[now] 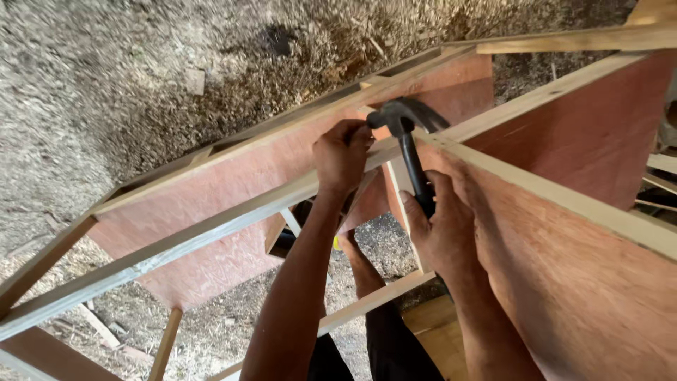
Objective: The person assembles a wooden frame by positioning a thin wooden strip against a larger frame and hammering nails to secure it. The person repeatedly picks up nails and hammers them into the wood at various points along the frame.
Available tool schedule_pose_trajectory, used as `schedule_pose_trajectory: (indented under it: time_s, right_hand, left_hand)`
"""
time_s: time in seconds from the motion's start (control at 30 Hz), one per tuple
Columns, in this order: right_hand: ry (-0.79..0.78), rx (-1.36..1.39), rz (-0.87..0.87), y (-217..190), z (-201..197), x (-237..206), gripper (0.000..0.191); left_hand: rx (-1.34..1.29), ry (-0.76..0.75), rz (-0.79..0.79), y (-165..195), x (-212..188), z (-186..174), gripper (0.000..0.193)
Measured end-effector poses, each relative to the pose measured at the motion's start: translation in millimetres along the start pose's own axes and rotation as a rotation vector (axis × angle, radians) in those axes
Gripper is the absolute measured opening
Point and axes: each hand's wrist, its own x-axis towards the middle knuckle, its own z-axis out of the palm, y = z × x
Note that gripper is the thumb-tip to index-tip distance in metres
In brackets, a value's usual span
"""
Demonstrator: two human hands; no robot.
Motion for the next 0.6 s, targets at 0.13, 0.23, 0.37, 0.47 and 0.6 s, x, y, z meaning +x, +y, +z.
schedule_pose_trajectory:
  time_s: [0.13, 0.23, 0.37, 0.47, 0.6]
  right_hand:
    - [0.003, 0.033, -0.003, -6.3, -5.9, 6.7, 0.042]
    - [0.018, 0.055, -0.038, -20.5, -17.1, 20.6, 0.040]
    - [0.043, 0.027, -0.268, -44.2, -38.2, 51.9, 0.038]
    - [0.040, -0.225, -0.422, -59.2, -55.3, 81.9, 0.045]
    - [-0.317, -0.503, -0.100, -76.6, -53.6, 142.7, 0.039]
  left_hand:
    - [0.098, -0.021, -0.026, 14.2, 0.4, 4.2, 0.016]
    - [0.195, -0.045, -0.068, 21.4, -1.1, 11.2, 0.021]
    - [0.260, -0.065, -0.088, 22.2, 2.8, 12.9, 0.025]
    - [0.259, -0.094, -0.060, 19.9, 7.6, 11.7, 0.028]
    - [0.313, -0.099, -0.077, 19.6, 10.7, 12.3, 0.028]
